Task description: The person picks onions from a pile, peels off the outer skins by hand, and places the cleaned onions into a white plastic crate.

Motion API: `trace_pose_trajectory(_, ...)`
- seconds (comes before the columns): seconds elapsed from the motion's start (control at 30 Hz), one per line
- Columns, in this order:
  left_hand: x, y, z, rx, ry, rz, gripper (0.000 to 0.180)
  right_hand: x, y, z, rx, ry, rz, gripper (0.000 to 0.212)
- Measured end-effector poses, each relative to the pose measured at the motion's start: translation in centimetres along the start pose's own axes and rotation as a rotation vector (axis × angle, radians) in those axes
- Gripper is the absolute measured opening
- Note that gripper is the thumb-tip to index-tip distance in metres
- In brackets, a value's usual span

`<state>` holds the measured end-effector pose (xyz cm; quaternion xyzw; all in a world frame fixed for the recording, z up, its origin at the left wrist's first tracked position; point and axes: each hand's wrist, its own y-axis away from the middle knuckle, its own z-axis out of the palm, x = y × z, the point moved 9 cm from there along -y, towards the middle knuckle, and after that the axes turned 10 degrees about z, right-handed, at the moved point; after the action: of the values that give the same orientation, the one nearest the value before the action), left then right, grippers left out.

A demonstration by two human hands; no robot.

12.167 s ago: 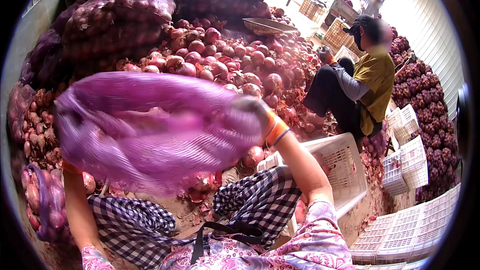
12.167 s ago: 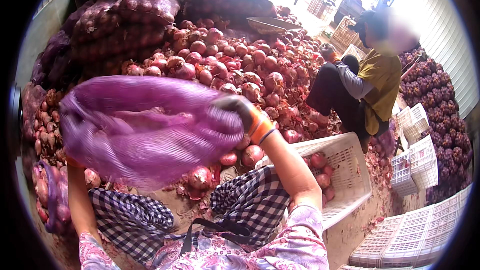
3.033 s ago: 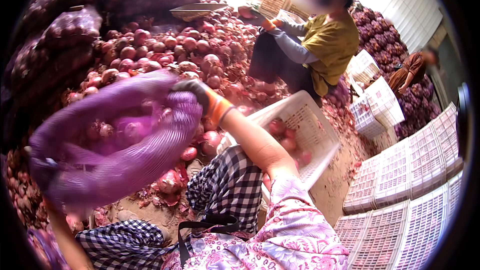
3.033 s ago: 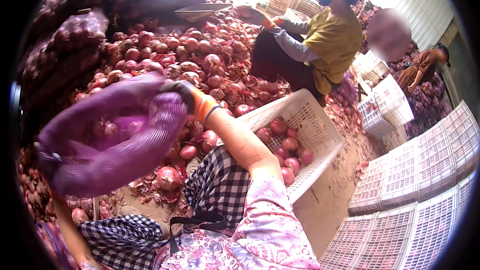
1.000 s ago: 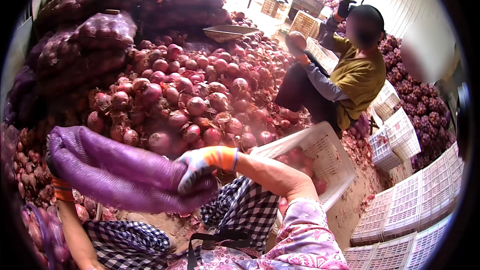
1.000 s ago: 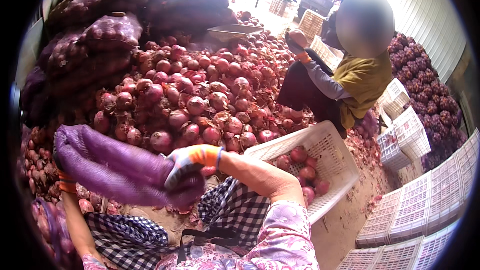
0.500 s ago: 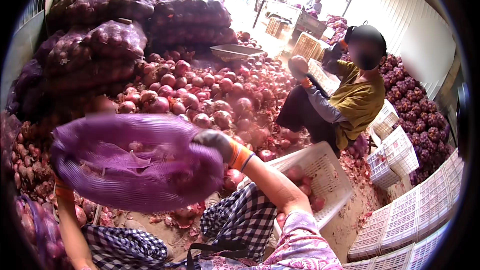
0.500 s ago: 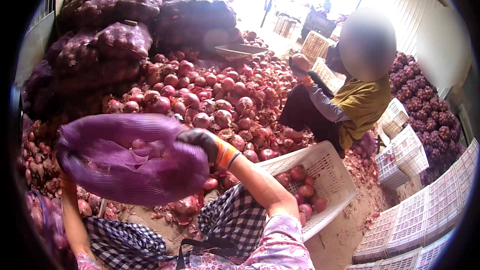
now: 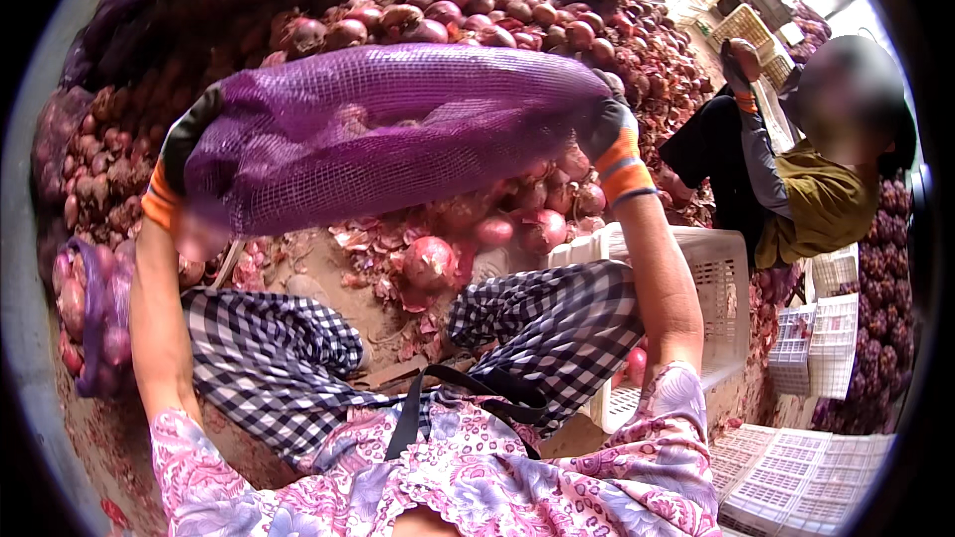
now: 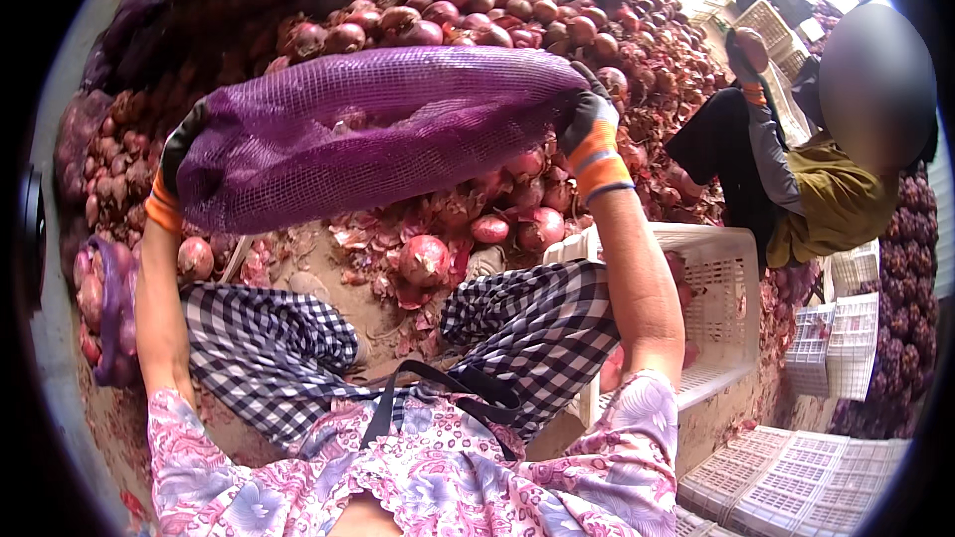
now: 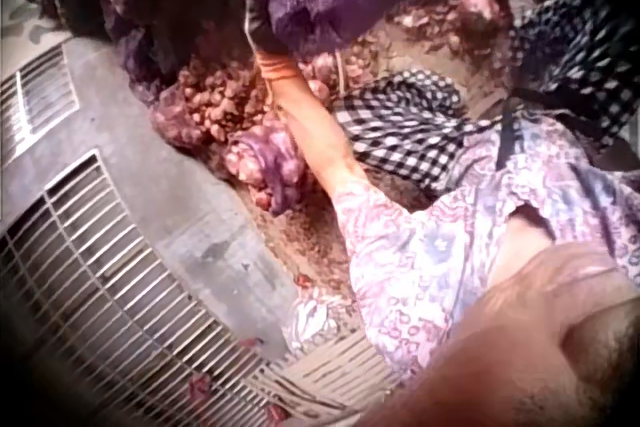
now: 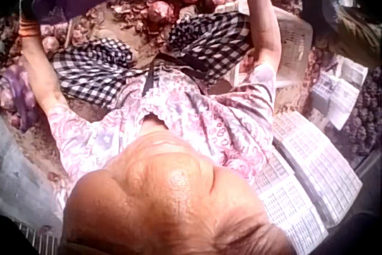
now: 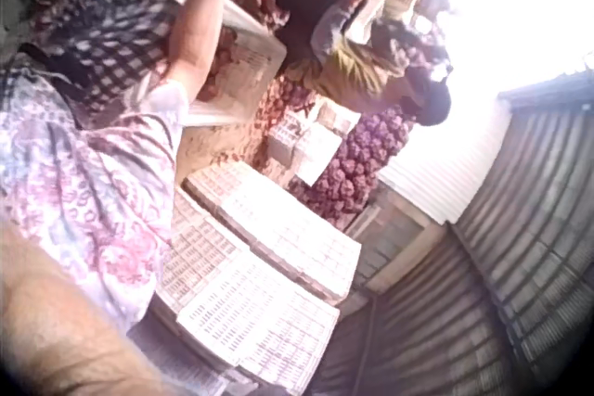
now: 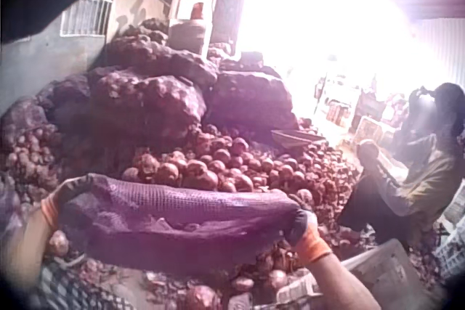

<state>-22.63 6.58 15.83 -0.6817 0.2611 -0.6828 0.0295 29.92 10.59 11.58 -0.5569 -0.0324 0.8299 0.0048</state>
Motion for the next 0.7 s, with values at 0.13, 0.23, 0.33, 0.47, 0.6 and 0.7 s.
trace_pose_trajectory(0.13, -0.9, -1.1, -1.2, -0.102, -0.289, 0.169, 0.037, -1.2, 5.5, 9.1, -0.502, -0.428, 0.479, 0.026)
trace_pose_trajectory(0.23, -8.6, 1.4, -6.3, 0.063, 0.504, -0.334, 0.032, -0.4, 3.0, 8.2, -0.370, -0.147, 0.238, 0.022)
trace_pose_trajectory(0.33, -6.6, -0.9, 0.3, 0.790, 0.527, -0.379, 0.042, -0.4, 3.1, 6.4, -0.191, -0.341, 0.449, 0.030)
trace_pose_trajectory(0.47, -4.0, -3.1, 4.7, 0.341, 0.082, -0.355, 0.057, 1.4, 4.1, 6.5, -0.035, 0.181, 0.476, 0.069)
trace_pose_trajectory(0.6, -8.5, -1.2, 1.9, 0.102, -0.870, -0.427, 0.078, 0.9, 1.7, 8.2, 0.104, 1.206, -0.093, 0.069)
trace_pose_trajectory(0.7, -8.6, -1.3, 1.7, -0.018, -1.177, -0.595, 0.084, -0.6, 0.4, 2.8, 0.296, 0.270, 0.064, 0.038)
